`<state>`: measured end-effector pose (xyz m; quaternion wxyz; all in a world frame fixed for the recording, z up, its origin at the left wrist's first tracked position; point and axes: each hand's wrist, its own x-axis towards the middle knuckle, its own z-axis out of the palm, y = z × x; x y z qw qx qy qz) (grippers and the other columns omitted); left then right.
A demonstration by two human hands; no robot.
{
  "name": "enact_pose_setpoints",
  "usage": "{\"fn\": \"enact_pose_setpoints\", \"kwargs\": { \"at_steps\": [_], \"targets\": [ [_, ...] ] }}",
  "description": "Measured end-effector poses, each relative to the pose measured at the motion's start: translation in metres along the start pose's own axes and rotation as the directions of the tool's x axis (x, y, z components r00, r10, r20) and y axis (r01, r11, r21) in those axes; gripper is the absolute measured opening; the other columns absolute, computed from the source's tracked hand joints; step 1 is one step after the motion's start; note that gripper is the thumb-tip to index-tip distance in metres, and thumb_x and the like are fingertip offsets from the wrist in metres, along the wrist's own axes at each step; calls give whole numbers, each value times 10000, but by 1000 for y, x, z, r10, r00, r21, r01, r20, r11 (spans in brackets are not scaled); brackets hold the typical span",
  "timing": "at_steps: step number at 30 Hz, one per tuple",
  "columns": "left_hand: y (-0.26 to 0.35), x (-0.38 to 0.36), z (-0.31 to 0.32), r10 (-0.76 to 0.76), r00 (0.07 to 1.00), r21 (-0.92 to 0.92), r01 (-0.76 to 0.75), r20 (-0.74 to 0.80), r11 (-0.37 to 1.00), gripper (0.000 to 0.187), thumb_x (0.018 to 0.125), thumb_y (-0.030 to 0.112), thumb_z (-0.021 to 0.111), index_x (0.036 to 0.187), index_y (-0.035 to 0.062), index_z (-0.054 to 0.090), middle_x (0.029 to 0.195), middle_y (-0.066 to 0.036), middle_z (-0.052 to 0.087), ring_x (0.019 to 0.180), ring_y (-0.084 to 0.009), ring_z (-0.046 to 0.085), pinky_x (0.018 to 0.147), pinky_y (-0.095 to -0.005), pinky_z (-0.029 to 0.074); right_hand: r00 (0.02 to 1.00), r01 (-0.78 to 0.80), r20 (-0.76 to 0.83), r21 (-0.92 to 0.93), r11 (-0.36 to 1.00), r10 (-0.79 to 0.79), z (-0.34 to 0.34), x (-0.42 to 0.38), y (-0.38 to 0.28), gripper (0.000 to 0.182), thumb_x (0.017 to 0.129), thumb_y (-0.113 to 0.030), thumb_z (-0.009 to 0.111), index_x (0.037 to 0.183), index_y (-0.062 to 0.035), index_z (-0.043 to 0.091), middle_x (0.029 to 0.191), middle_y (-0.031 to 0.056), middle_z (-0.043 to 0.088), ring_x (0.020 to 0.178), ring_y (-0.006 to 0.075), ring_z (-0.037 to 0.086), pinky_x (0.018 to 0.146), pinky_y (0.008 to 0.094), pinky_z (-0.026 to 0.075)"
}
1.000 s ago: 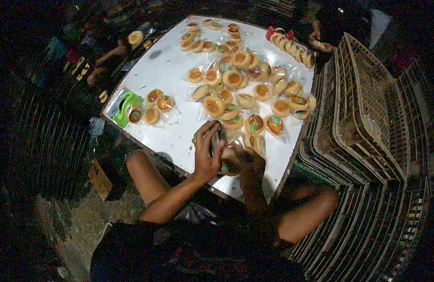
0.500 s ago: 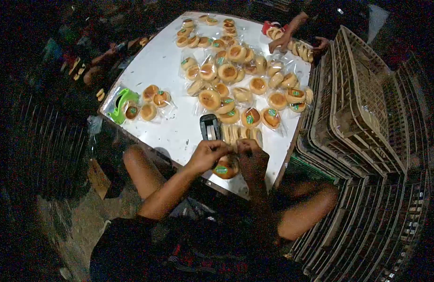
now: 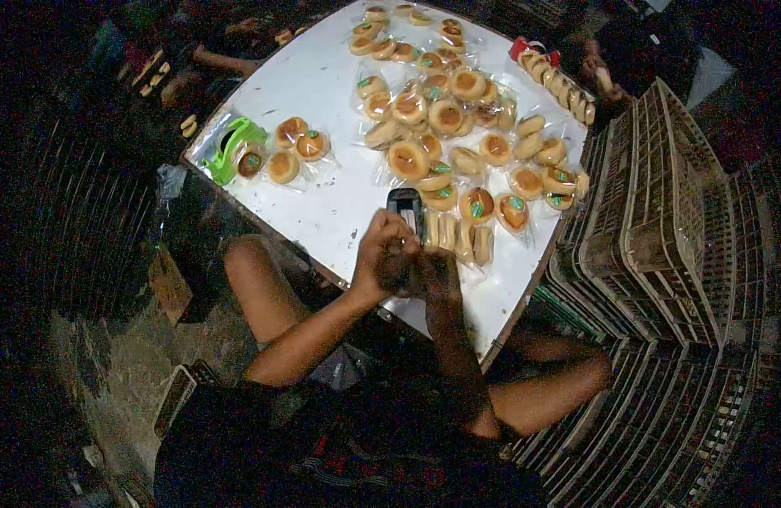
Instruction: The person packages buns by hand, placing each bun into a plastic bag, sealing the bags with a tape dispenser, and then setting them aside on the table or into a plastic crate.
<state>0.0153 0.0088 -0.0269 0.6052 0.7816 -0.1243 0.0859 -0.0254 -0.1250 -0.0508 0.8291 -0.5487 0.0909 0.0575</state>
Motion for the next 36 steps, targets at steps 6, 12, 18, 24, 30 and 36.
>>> {"fn": "enact_pose_setpoints", "kwargs": {
  "at_steps": [6, 12, 18, 24, 30, 36],
  "targets": [
    [18, 7, -3, -431, 898, -626, 385, 86, 678, 517, 832, 200, 669, 1262, 66, 416, 1208, -102, 510, 1119, -221, 514, 934, -349, 453, 989, 91, 97, 215, 972, -114, 24, 0, -25, 399, 938, -91, 603, 1301, -34, 448, 1170, 73, 566, 1032, 138, 581, 875, 262, 485],
    [-8, 12, -27, -533, 736, -808, 569, 418, 152, 404, 898, 245, 633, 1230, 77, 475, 1101, -70, 590, 973, -189, 603, 851, -342, 505, 992, -16, -124, -350, 937, -29, 7, 39, -19, 243, 869, -193, 711, 980, -6, 602, 848, 49, 640, 771, 137, 628, 694, 268, 523],
    [0, 27, -52, -534, 803, -852, 454, 264, 261, 263, 955, 220, 547, 1145, 38, 529, 1022, -76, 620, 941, -166, 620, 807, -337, 523, 985, -163, 1, -288, 943, 171, -25, 45, 56, 147, 889, -121, 675, 952, 11, 662, 794, 38, 638, 737, 155, 626, 666, 278, 502],
    [-11, 19, -43, -421, 841, -709, 524, 340, 473, 414, 929, 241, 587, 1271, 27, 496, 1087, -98, 632, 970, -210, 635, 861, -344, 531, 959, 213, 278, -846, 489, 62, -37, 11, 4, 105, 851, -59, 664, 771, 5, 640, 795, 93, 657, 769, 164, 647, 697, 317, 513],
    [-8, 1, -20, -404, 807, -340, 560, 431, 755, 569, 831, 36, 681, 1344, 42, 435, 1197, -99, 584, 1041, -181, 587, 876, -304, 500, 990, 66, 125, -816, 574, 65, -43, 0, -59, 199, 825, -184, 708, 816, 12, 672, 772, 119, 643, 727, 184, 615, 688, 321, 483],
    [-3, -1, 7, -287, 751, -248, 511, 595, 823, 673, 812, -36, 657, 1415, 17, 362, 1266, -116, 562, 1124, -198, 566, 937, -307, 493, 972, 100, 225, -661, 744, 69, -15, 3, -111, 310, 795, -259, 773, 785, 28, 657, 726, 51, 604, 710, 132, 578, 663, 288, 447]
  ]
}}
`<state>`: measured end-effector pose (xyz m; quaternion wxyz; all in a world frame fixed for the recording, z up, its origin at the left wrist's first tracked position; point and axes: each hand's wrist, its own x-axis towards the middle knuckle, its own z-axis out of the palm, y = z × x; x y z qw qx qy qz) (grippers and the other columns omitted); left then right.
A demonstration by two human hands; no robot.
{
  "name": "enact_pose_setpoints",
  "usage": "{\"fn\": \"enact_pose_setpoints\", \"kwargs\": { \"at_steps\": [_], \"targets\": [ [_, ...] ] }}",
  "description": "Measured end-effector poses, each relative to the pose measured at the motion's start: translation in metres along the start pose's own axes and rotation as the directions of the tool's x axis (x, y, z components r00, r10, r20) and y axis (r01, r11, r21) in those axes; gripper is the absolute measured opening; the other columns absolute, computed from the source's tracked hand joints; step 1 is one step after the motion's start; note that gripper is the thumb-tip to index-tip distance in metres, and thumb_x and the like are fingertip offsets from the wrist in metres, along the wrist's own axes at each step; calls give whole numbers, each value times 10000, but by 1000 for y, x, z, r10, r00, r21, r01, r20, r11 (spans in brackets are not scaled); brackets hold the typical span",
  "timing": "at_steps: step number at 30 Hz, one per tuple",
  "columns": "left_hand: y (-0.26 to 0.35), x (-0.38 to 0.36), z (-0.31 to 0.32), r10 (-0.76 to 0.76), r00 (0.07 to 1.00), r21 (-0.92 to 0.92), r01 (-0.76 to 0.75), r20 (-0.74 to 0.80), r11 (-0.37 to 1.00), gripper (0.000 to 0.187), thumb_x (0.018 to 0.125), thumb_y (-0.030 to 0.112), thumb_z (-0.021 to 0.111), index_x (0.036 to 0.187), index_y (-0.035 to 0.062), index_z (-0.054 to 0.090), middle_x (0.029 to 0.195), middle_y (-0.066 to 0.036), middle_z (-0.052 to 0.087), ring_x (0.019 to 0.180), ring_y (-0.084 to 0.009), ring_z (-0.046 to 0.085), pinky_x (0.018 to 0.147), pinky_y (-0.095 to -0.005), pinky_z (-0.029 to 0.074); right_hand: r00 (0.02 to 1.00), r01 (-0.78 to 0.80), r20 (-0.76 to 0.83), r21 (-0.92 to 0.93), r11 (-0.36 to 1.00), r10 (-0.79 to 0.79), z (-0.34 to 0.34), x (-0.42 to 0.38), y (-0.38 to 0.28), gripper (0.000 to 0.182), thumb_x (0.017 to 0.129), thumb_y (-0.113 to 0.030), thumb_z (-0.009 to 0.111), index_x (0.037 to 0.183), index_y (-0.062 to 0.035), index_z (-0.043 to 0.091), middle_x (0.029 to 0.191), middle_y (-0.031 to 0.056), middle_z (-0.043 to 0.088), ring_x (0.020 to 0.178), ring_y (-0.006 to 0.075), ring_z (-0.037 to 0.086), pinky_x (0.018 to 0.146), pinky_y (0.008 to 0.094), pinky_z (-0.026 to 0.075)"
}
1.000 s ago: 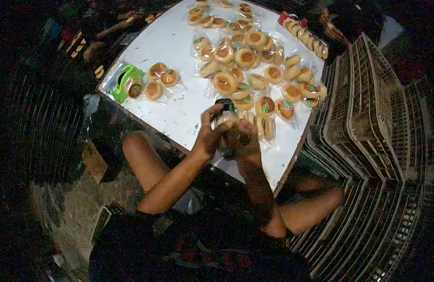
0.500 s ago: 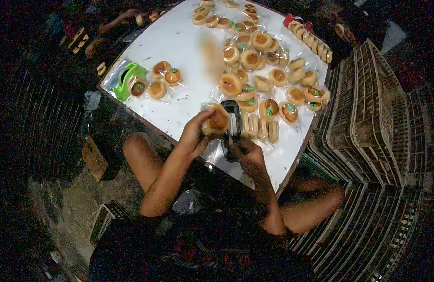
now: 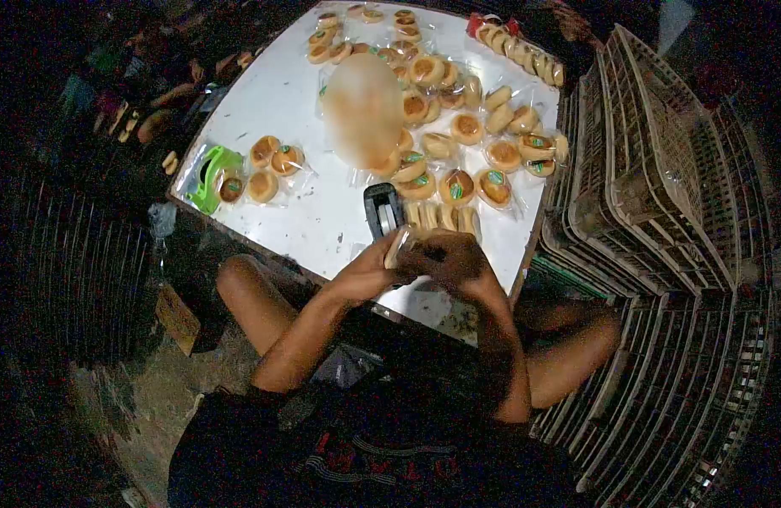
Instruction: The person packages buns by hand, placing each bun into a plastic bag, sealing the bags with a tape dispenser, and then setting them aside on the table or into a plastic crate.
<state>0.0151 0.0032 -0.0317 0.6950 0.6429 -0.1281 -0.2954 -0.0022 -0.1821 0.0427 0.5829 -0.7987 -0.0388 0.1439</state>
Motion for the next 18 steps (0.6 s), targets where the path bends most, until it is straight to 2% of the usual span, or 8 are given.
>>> {"fn": "enact_pose_setpoints", "kwargs": {
  "at_steps": [2, 6, 8, 10, 11, 13, 15, 18],
  "targets": [
    [16, -5, 1, -116, 984, -108, 131, 139, 985, 643, 819, -43, 628, 1406, 4, 371, 1254, -122, 567, 1110, -197, 578, 934, -306, 501, 978, -207, -41, -153, 966, 203, -7, 14, 46, 380, 709, -274, 844, 869, 13, 653, 855, 52, 618, 790, 155, 591, 728, 292, 465],
    [9, -2, -3, -261, 942, -490, 332, 210, 806, 444, 955, 212, 517, 1321, -30, 451, 1209, -152, 582, 1077, -232, 611, 938, -332, 515, 954, 271, -149, 68, 960, -259, 9, -1, 93, 607, 677, -252, 866, 1158, -27, 572, 1044, 78, 609, 943, 205, 615, 817, 340, 507],
    [12, 4, 3, -304, 935, -592, 351, 183, 726, 504, 996, 371, 439, 1275, -47, 484, 1181, -171, 590, 1055, -246, 618, 916, -362, 527, 900, 380, -153, -180, 907, -407, 8, 0, 83, 590, 709, -253, 845, 1169, -27, 552, 1031, 84, 615, 977, 215, 618, 818, 338, 503],
    [14, 19, 1, -314, 944, -467, 232, -105, 853, 495, 989, 386, 467, 1284, -10, 501, 1171, -126, 605, 1047, -226, 608, 885, -366, 510, 898, 285, -254, -285, 915, -358, -1, 3, 82, 548, 786, -251, 787, 1206, -23, 518, 1033, 125, 626, 988, 233, 621, 808, 342, 502],
    [17, 24, 0, -290, 923, -389, 177, -254, 904, 491, 985, 393, 482, 1289, 8, 509, 1166, -103, 613, 1043, -216, 603, 870, -368, 502, 872, 83, -489, 115, 990, -17, 2, 12, 80, 495, 814, -223, 756, 1197, -14, 522, 1059, 176, 632, 992, 282, 628, 804, 366, 508],
    [11, 55, -22, 105, 880, 195, -14, -464, 981, 541, 945, 385, 552, 1259, -54, 514, 1175, -158, 610, 1068, -272, 585, 941, -354, 447, 551, -32, -834, -23, 999, -1, -4, 23, 82, 463, 830, -205, 733, 1189, -4, 523, 1080, 208, 628, 985, 338, 624, 829, 396, 503],
    [35, 83, -30, 358, 795, 586, -4, -490, 811, 648, 836, 397, 697, 1253, -64, 511, 1209, -248, 581, 1154, -319, 554, 964, -385, 433, 333, 56, -835, -446, 894, -437, -19, 42, 130, 531, 834, -269, 695, 1236, 10, 489, 1113, 244, 600, 995, 407, 576, 902, 450, 454],
    [33, 145, -62, 265, 770, 748, 375, -580, 547, 837, 708, 469, 779, 1287, -47, 464, 1313, -257, 492, 1236, -373, 477, 1008, -414, 418, 572, -2, -611, -669, 743, -548, -22, 47, 199, 524, 806, -256, 710, 1207, 20, 516, 1091, 220, 589, 994, 400, 564, 860, 475, 448]
  ]
}}
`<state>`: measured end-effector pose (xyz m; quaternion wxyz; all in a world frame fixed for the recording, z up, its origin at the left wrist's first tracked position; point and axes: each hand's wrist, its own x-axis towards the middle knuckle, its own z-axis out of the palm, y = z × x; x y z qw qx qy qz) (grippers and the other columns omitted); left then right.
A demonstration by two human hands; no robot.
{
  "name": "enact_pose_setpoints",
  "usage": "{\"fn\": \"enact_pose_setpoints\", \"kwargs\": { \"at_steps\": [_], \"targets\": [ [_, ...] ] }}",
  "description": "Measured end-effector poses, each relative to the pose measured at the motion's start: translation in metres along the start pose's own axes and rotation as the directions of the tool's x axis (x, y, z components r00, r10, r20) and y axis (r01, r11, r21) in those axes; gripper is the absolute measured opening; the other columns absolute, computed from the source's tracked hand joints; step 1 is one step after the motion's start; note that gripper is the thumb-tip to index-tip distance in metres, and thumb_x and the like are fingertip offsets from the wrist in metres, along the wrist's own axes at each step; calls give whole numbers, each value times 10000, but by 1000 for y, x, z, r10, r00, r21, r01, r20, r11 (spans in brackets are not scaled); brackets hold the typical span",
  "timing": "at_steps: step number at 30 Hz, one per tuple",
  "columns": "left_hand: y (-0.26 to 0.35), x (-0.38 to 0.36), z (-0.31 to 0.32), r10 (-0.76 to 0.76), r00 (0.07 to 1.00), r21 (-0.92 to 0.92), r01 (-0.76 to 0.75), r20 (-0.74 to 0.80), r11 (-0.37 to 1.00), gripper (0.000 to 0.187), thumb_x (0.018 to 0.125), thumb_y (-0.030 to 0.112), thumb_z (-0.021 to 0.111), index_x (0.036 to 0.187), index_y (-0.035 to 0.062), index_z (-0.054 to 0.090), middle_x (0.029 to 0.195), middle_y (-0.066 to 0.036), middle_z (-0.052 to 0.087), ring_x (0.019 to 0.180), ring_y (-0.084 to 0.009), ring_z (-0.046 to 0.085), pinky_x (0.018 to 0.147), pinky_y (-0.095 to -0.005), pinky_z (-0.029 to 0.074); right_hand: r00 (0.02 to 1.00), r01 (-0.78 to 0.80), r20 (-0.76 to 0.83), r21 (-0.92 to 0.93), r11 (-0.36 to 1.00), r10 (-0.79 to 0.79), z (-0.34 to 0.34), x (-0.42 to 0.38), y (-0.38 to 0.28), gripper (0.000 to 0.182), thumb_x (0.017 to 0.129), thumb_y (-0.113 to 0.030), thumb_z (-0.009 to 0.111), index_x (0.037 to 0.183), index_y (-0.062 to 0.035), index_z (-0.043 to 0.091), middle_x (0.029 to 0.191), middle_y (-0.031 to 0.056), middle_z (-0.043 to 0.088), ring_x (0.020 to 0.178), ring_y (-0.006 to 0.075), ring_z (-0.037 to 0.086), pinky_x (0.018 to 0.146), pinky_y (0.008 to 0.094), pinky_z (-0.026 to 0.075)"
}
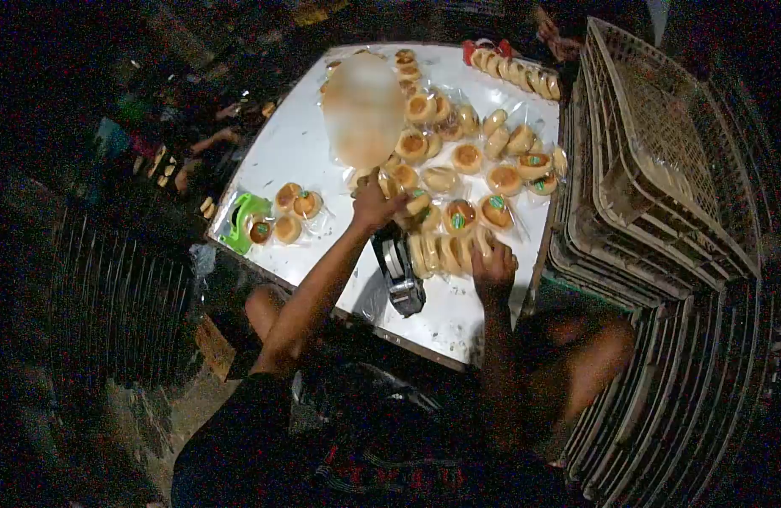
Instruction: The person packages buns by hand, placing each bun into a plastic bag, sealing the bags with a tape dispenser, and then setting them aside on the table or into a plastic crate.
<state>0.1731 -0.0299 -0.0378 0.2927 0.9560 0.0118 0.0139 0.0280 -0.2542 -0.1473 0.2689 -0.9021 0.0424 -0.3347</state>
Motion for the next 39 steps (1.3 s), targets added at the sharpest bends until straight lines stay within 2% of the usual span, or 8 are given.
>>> {"fn": "enact_pose_setpoints", "kwargs": {
  "at_steps": [9, 12, 24, 28, 30, 32, 36, 39],
  "targets": [
    [-12, 19, 2, 218, 969, -650, -89, 120, 754, 984, 634, 277, 835, 1423, 14, 309, 1349, -200, 472, 1282, -293, 442, 1020, -427, 417, 961, -267, 136, 235, 934, 241, -36, 15, -44, 520, 830, -340, 715, 1181, 4, 545, 1092, 186, 602, 1065, 346, 560, 927, 448, 412],
    [8, -55, -44, 545, 785, -865, -25, 293, 500, 1053, 693, 290, 830, 1498, 55, 192, 1392, -166, 433, 1253, -276, 463, 973, -386, 457, 670, -714, 681, 700, 7, 294, -46, 28, -66, 498, 911, -361, 627, 1230, 11, 536, 1159, 153, 607, 1100, 266, 566, 948, 392, 426],
    [-31, -149, -23, 445, 718, -802, 264, 535, 536, 489, 839, 86, 723, 1271, 0, 510, 1192, -83, 616, 1101, -150, 570, 962, -299, 450, 739, -672, 573, 585, 454, 356, -37, 19, -95, 249, 844, -64, 722, 1041, -31, 573, 860, 27, 627, 768, 104, 595, 759, 265, 519],
    [-42, -150, -28, 565, 584, -735, 676, 582, 58, 521, 898, 130, 644, 1349, -27, 435, 1249, -137, 583, 1124, -195, 575, 989, -350, 443, 700, -702, 682, 711, 30, 213, -101, 49, -151, 98, 846, -24, 704, 826, -1, 611, 759, 17, 637, 647, 96, 578, 642, 249, 499],
    [-55, -141, -20, 737, 450, -537, 832, 505, -141, 528, 918, 210, 629, 1335, -53, 441, 1195, -151, 618, 1057, -229, 618, 952, -385, 478, 804, -573, 585, 713, 405, 109, -73, 29, -116, 119, 869, -105, 692, 853, 1, 639, 803, 34, 658, 680, 101, 583, 624, 267, 502],
    [-22, -144, -79, 443, 457, -625, 672, 772, 396, 497, 911, 198, 646, 1310, -43, 475, 1138, -131, 647, 1020, -210, 626, 930, -370, 490, 745, -406, 666, 396, 824, 48, -95, 53, -157, 196, 886, -175, 685, 968, -6, 631, 880, 28, 651, 738, 104, 593, 620, 259, 488],
    [-28, -152, -66, 436, 748, -811, 229, 501, 539, 375, 844, 196, 737, 1117, -36, 624, 994, -65, 675, 917, -121, 614, 812, -257, 498, 792, -588, 569, 808, 26, 224, -66, 42, -154, 205, 826, -165, 755, 915, -13, 651, 852, 27, 613, 817, 92, 583, 672, 242, 458],
    [-30, -155, -69, 282, 873, -902, 317, 398, 293, 364, 884, 259, 700, 1086, -38, 640, 938, -43, 687, 901, -125, 630, 812, -272, 514, 942, -83, 315, 551, 830, -115, -60, 37, -148, 172, 800, -120, 754, 900, -20, 655, 827, 19, 614, 794, 116, 589, 694, 253, 469]
  ]
}}
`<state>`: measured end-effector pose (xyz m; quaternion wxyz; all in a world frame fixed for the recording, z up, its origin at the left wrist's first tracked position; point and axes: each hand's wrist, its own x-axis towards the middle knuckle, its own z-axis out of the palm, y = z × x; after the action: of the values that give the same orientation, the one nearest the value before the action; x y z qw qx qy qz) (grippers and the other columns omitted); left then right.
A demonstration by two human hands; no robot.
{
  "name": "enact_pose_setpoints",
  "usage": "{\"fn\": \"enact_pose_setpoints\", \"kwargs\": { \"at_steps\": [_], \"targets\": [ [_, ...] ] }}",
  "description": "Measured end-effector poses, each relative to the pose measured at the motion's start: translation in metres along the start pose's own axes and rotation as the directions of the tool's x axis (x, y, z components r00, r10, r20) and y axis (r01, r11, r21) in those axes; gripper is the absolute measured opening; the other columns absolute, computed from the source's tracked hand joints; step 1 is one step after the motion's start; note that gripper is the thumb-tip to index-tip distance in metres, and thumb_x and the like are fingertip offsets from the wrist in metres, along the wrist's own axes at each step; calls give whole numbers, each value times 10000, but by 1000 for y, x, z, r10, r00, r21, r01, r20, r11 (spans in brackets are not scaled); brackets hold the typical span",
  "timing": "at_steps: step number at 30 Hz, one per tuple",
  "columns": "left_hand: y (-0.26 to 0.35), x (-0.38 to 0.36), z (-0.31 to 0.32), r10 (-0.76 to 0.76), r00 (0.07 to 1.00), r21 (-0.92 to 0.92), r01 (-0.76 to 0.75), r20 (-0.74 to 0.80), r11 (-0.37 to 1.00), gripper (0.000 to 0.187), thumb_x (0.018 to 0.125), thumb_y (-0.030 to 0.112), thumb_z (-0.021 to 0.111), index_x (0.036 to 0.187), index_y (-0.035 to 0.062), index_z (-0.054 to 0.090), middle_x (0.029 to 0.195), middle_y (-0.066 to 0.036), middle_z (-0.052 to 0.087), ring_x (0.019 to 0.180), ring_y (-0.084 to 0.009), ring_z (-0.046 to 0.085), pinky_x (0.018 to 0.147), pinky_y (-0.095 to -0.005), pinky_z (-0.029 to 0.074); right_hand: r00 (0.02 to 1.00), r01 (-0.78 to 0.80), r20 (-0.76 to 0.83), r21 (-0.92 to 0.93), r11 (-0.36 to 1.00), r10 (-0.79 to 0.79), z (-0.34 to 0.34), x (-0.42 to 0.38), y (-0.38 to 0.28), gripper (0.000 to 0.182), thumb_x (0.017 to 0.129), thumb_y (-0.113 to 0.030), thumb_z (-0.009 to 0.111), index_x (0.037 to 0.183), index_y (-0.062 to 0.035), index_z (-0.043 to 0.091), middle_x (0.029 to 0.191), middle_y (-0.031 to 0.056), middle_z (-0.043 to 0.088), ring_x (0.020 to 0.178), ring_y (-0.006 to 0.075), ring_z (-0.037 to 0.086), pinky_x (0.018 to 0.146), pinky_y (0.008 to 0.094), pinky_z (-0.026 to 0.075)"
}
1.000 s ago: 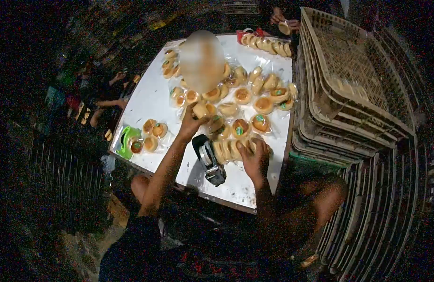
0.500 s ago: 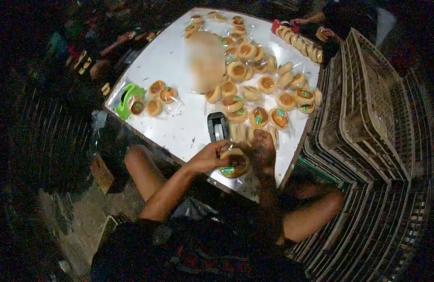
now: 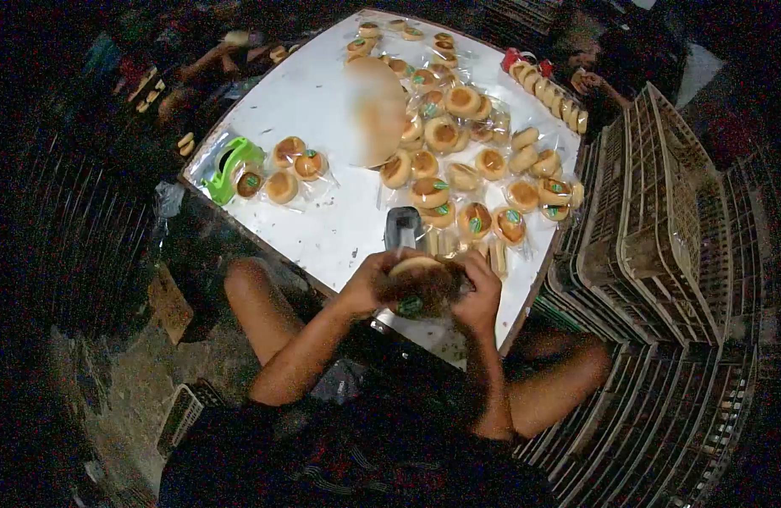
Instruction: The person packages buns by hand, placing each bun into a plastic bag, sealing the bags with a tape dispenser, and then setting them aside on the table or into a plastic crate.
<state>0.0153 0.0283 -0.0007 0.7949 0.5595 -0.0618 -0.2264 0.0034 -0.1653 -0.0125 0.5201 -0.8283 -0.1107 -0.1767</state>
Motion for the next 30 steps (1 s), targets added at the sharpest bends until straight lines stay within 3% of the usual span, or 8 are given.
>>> {"fn": "enact_pose_setpoints", "kwargs": {
  "at_steps": [7, 9, 14, 17, 20, 23, 26, 30],
  "targets": [
    [-4, 6, -2, 96, 983, -173, -123, -155, 977, 392, 1023, 279, 458, 1154, -61, 604, 1051, -121, 689, 1021, -153, 621, 935, -296, 476, 932, -285, -164, 222, 933, 324, 27, -8, -4, 360, 832, -102, 704, 1137, 10, 550, 1020, 126, 608, 861, 205, 616, 785, 312, 497],
    [-11, 7, -7, 79, 981, -90, -96, -175, 991, 400, 1026, 280, 451, 1186, -60, 588, 1053, -117, 690, 1036, -151, 613, 955, -293, 457, 867, 181, -370, -389, 903, -334, 37, -3, 0, 451, 902, -161, 638, 1285, -8, 455, 1175, 166, 557, 917, 264, 615, 854, 357, 493],
    [-5, 3, 8, 311, 949, 257, -286, -60, 923, 357, 1013, 241, 480, 1205, -42, 585, 1140, -155, 650, 1168, -203, 547, 1000, -337, 410, 960, -259, -54, 192, 947, 274, 45, -25, -34, 406, 941, -216, 596, 1278, -3, 519, 1027, 162, 646, 909, 232, 622, 841, 343, 493],
    [-10, 9, 7, 646, 759, 829, -308, -83, 467, 297, 921, 154, 603, 1165, -14, 618, 1267, -191, 549, 1251, -328, 470, 1033, -428, 353, 797, -588, 327, 228, 776, 508, 16, -13, -20, 319, 936, -152, 607, 1229, -25, 606, 1198, 102, 618, 1039, 173, 618, 849, 313, 487],
    [-18, 9, 23, 803, 596, 865, -397, -13, 308, 247, 853, 121, 658, 1074, 12, 667, 1230, -160, 596, 1149, -311, 559, 993, -406, 403, 883, -419, 182, 720, 553, 433, 22, -22, -6, 244, 949, -166, 588, 1146, -33, 646, 1252, 108, 592, 1060, 175, 610, 885, 308, 492],
    [-10, 6, 19, 271, 953, 538, -299, 132, 788, 243, 844, 124, 675, 1048, -9, 672, 1103, -147, 669, 990, -218, 648, 870, -338, 493, 896, -417, 206, 698, 582, 394, 1, -22, -2, 375, 973, -296, 542, 1204, -4, 591, 1332, 131, 535, 1141, 205, 573, 1006, 328, 424],
    [-12, 9, 22, 107, 992, 530, -125, 65, 839, 219, 850, 133, 685, 999, -27, 682, 999, -124, 708, 893, -134, 667, 782, -282, 523, 980, -76, -95, 626, 776, 173, -3, -9, 1, 433, 952, -285, 586, 1271, 0, 523, 1186, 123, 599, 1009, 161, 598, 883, 284, 465],
    [-40, 18, 22, 162, 987, 411, -146, -5, 900, 241, 895, 214, 685, 913, -26, 697, 790, -34, 683, 733, -99, 608, 674, -258, 494, 917, -389, 82, 404, 828, 391, -22, -16, 1, 334, 892, -144, 668, 1185, -32, 554, 992, 105, 657, 745, 144, 632, 668, 268, 505]
  ]
}}
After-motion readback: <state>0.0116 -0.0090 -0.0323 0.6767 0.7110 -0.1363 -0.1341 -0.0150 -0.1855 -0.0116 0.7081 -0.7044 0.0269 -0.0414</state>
